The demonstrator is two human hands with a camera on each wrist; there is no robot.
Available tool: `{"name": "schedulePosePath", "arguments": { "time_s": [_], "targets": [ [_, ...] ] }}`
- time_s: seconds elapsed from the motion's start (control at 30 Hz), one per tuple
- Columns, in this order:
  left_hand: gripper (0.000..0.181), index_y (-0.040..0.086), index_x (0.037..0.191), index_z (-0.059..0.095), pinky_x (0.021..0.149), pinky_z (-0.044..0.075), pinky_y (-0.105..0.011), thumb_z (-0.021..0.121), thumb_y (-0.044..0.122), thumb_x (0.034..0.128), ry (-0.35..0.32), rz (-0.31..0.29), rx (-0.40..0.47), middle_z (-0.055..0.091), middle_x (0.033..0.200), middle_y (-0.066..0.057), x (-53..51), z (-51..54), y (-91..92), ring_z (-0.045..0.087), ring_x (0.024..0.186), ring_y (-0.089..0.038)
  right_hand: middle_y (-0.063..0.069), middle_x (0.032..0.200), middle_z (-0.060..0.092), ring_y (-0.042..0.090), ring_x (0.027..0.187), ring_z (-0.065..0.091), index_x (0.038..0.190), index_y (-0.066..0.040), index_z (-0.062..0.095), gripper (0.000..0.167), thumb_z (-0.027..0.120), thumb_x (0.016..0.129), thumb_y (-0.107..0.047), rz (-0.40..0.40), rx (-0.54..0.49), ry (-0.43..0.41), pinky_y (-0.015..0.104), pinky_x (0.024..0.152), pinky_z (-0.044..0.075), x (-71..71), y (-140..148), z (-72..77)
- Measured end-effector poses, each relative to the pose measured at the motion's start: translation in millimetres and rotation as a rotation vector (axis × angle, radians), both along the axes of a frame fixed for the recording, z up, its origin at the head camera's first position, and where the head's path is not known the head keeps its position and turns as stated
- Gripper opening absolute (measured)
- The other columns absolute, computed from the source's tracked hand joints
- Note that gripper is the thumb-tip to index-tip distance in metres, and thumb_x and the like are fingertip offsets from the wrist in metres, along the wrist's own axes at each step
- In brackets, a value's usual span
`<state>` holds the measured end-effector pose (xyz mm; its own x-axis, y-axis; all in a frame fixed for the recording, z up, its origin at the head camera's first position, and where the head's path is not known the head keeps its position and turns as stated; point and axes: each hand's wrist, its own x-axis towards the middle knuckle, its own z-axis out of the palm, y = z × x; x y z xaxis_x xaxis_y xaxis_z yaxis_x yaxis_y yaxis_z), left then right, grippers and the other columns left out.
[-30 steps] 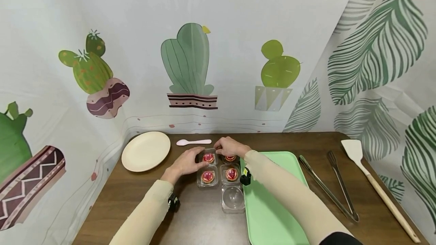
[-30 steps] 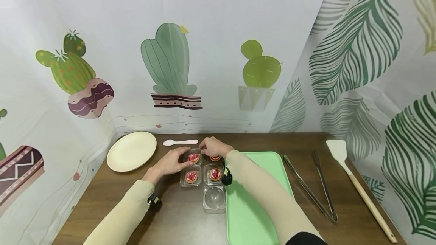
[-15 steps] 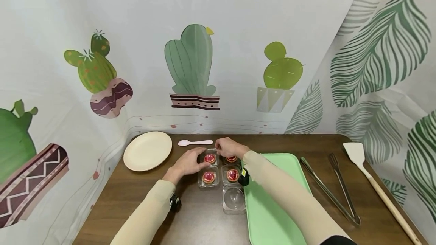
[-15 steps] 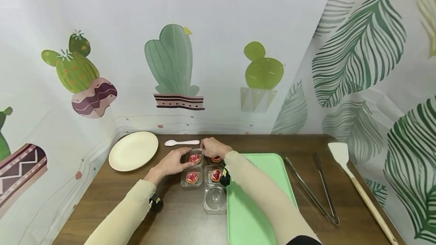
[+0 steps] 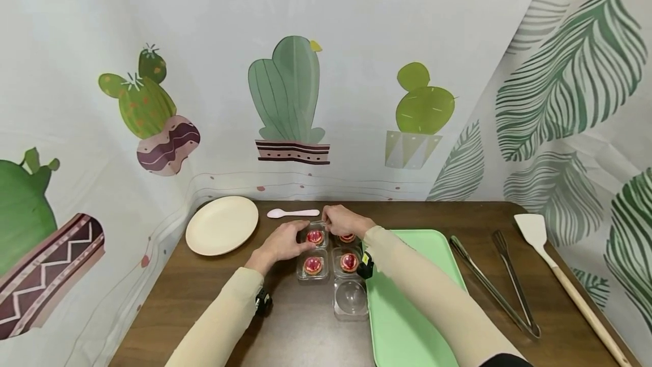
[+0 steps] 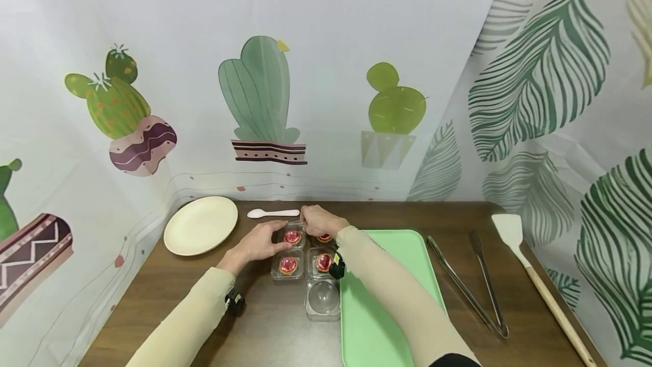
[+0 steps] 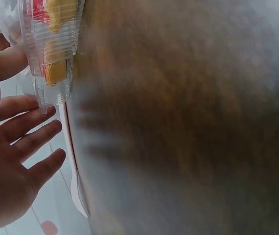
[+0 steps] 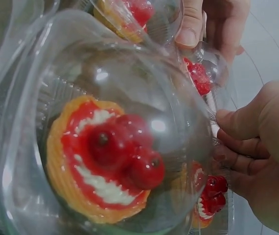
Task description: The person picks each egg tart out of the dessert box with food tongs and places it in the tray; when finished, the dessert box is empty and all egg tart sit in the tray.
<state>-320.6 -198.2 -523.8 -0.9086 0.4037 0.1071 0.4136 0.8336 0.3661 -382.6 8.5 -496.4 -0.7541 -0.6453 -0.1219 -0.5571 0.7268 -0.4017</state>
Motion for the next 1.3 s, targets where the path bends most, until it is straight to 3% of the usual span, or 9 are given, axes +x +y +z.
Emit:
{"name": "schedulePosePath", "arguments": {
  "time_s": [0.37, 0.63, 0.83, 1.03, 1.3],
  "targets": [
    [0.069, 0.002, 0.135, 0.057, 0.108, 0.043, -0.041, 0.074, 0.044, 0.083, 0.006, 0.001, -0.003, 0.06, 0.136, -0.012, 2.9, 3.1, 0.0, 0.055, 0.127, -0.028, -0.001, 0.079, 0.052, 0.013, 0.073, 0.049, 0.093, -0.011, 0.053, 0.012, 0.064, 0.091, -0.008, 0.04, 0.004, -0.015, 0.027, 0.066, 0.042, -3.3, -2, 1.8],
    [0.07, 0.005, 0.137, 0.055, 0.109, 0.042, -0.039, 0.073, 0.046, 0.0832, 0.002, -0.009, -0.003, 0.058, 0.138, -0.009, 2.9, 2.4, 1.6, 0.053, 0.129, -0.025, -0.002, 0.077, 0.051, 0.012, 0.068, 0.048, 0.084, -0.012, 0.057, 0.013, 0.068, 0.088, -0.007, 0.059, -0.012, -0.151, 0.024, 0.062, 0.039, -13.9, 1, 7.2],
    [0.069, 0.003, 0.136, 0.055, 0.109, 0.042, -0.04, 0.073, 0.044, 0.0844, -0.009, -0.008, 0.014, 0.058, 0.137, -0.012, 2.1, 1.0, 0.7, 0.053, 0.129, -0.027, -0.001, 0.077, 0.057, 0.012, 0.067, 0.05, 0.088, -0.008, 0.065, 0.003, 0.066, 0.087, -0.005, 0.004, -0.102, -0.227, 0.023, 0.06, 0.041, -18.1, 2, 7.0],
    [0.068, 0.001, 0.138, 0.053, 0.111, 0.04, -0.041, 0.073, 0.041, 0.0856, -0.007, -0.019, 0.024, 0.056, 0.139, -0.014, 3.0, 3.5, 0.1, 0.051, 0.13, -0.029, -0.002, 0.073, 0.062, 0.01, 0.064, 0.053, 0.09, -0.011, 0.071, 0.015, 0.059, 0.096, -0.016, -0.034, -0.111, -0.191, 0.023, 0.058, 0.044, -18.6, 1, 8.0],
    [0.073, 0.002, 0.141, 0.049, 0.113, 0.037, -0.041, 0.072, 0.044, 0.0857, -0.011, -0.037, -0.003, 0.051, 0.144, -0.015, 3.9, 4.0, -3.6, 0.048, 0.134, -0.029, -0.003, 0.067, 0.062, 0.01, 0.059, 0.054, 0.088, -0.011, 0.073, 0.016, 0.061, 0.096, -0.017, -0.068, -0.113, -0.161, 0.023, 0.057, 0.044, -16.1, -1, 5.5]
  ]
}}
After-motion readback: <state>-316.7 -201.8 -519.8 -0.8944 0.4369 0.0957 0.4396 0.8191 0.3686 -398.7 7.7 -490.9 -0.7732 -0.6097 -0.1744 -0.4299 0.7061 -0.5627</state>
